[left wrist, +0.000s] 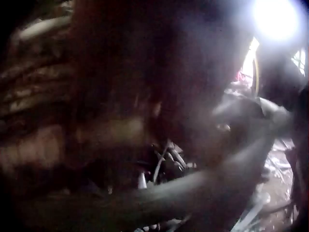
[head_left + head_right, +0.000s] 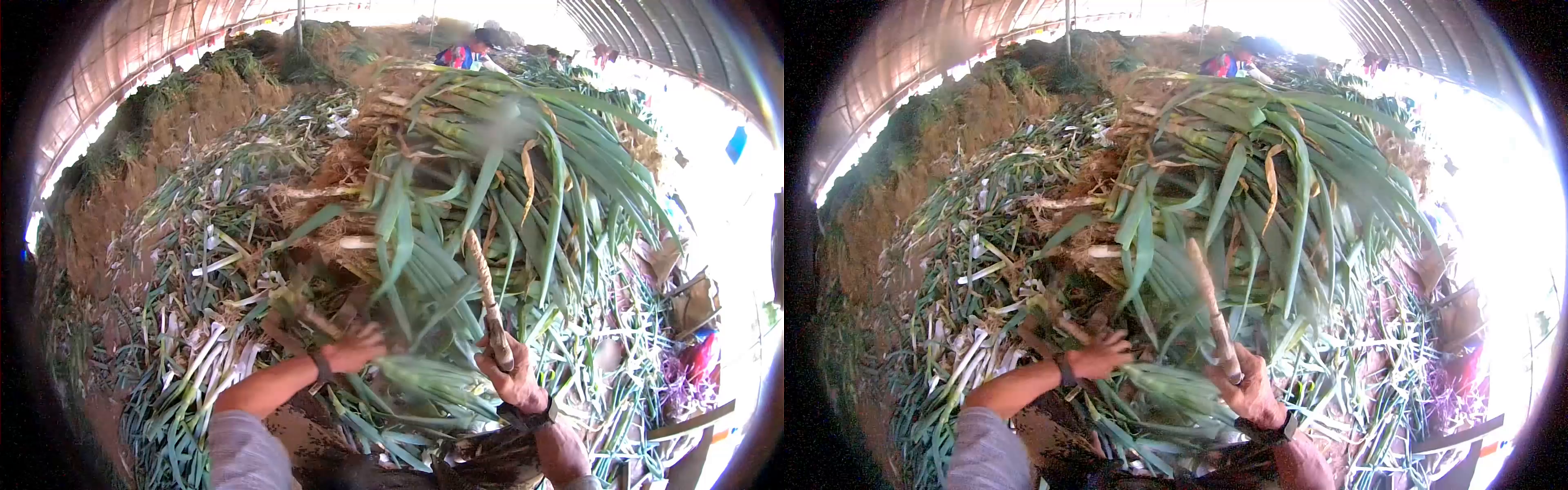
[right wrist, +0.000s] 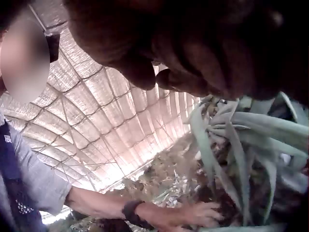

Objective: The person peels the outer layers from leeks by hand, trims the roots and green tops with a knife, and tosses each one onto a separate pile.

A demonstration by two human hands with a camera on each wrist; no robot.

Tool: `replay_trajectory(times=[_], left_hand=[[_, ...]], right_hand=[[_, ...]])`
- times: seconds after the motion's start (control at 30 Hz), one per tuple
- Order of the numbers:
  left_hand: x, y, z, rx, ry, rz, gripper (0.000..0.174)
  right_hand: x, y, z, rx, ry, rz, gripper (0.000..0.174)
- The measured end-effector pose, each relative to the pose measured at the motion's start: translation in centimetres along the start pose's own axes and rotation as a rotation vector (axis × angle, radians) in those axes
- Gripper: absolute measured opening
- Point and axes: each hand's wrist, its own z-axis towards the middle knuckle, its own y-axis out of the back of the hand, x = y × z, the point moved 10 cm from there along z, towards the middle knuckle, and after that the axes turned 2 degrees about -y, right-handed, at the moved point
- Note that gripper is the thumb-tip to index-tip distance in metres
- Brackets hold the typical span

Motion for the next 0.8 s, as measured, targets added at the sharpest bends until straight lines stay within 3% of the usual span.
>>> replay_trajectory(times=[0.03, 0.1, 0.17, 0.2, 0.23, 0.3, 0.33, 0.4, 0.43, 0.5, 0.53, 0.57, 0.63, 0.67, 0.73, 0.77, 0.8], left_hand=[[1.7, -0.8, -1.3, 0.119, 0.100, -0.020, 0.031], [4.3, 5.8, -1.2, 0.496, 0.485, -0.478, 0.030], [9.3, 15.8, 0.4, -0.213, 0.588, -0.520, 0.039], [10.2, 21.9, 1.0, -0.534, 0.510, -0.435, 0.061], [9.6, 26.4, 2.0, -0.660, 0.582, -0.589, 0.083], [16.4, 26.5, 5.5, -0.504, 0.918, -0.390, 0.090], [18.8, 26.0, 7.7, -0.513, 0.915, -0.387, 0.090], [23.3, 23.8, 11.3, -0.498, 0.979, -0.317, 0.106], [24.7, 22.6, 12.5, -0.497, 0.970, -0.313, 0.106], [25.5, 23.6, 12.6, -0.686, 0.952, -0.127, 0.088], [23.6, 24.8, 12.3, -0.740, 0.931, -0.226, 0.062], [22.4, 25.4, 11.9, -0.737, 0.923, -0.222, 0.062], [20.9, 25.0, 10.8, -0.756, 0.917, -0.449, 0.044], [20.8, 22.8, 10.7, -0.740, 0.801, -0.618, 0.041], [13.1, 21.8, 6.4, -0.758, 0.724, -0.767, 0.037], [11.9, 19.5, 4.6, -0.807, 0.645, -0.530, 0.039], [9.9, 16.2, 3.0, -0.916, 0.525, -0.526, 0.041]], right_hand=[[-0.5, 0.5, 0.0, -0.002, 0.006, -0.006, 0.022], [-2.8, 0.9, -0.2, 0.026, -0.029, -0.169, 0.021], [-2.5, 0.8, 0.0, 0.016, -0.003, -0.209, 0.018], [-2.3, 0.7, 0.2, 0.013, 0.018, -0.179, 0.017], [-2.0, 0.8, 0.5, 0.009, 0.044, -0.153, 0.016], [-3.0, 0.7, 0.8, 0.036, -0.035, -0.217, 0.019], [-2.3, 0.6, 1.1, 0.033, 0.022, -0.260, 0.019], [-0.6, 0.4, 1.5, 0.009, 0.104, -0.301, 0.018], [-1.8, 0.5, 1.7, 0.009, 0.058, -0.343, 0.017], [-1.4, 0.7, 1.9, -0.026, 0.138, -0.361, 0.017], [-1.1, 0.9, 2.0, -0.035, 0.139, -0.360, 0.017], [-0.9, 1.0, 2.1, -0.036, 0.132, -0.341, 0.016], [-0.9, 1.2, 2.0, -0.034, 0.125, -0.324, 0.016], [-1.4, 1.5, 2.0, -0.051, 0.108, -0.319, 0.015], [-1.2, 1.7, 1.9, -0.084, 0.134, -0.262, 0.016], [-1.3, 1.6, 1.8, -0.078, 0.090, -0.224, 0.018], [-1.0, 1.3, 1.8, -0.052, 0.080, -0.291, 0.019]])
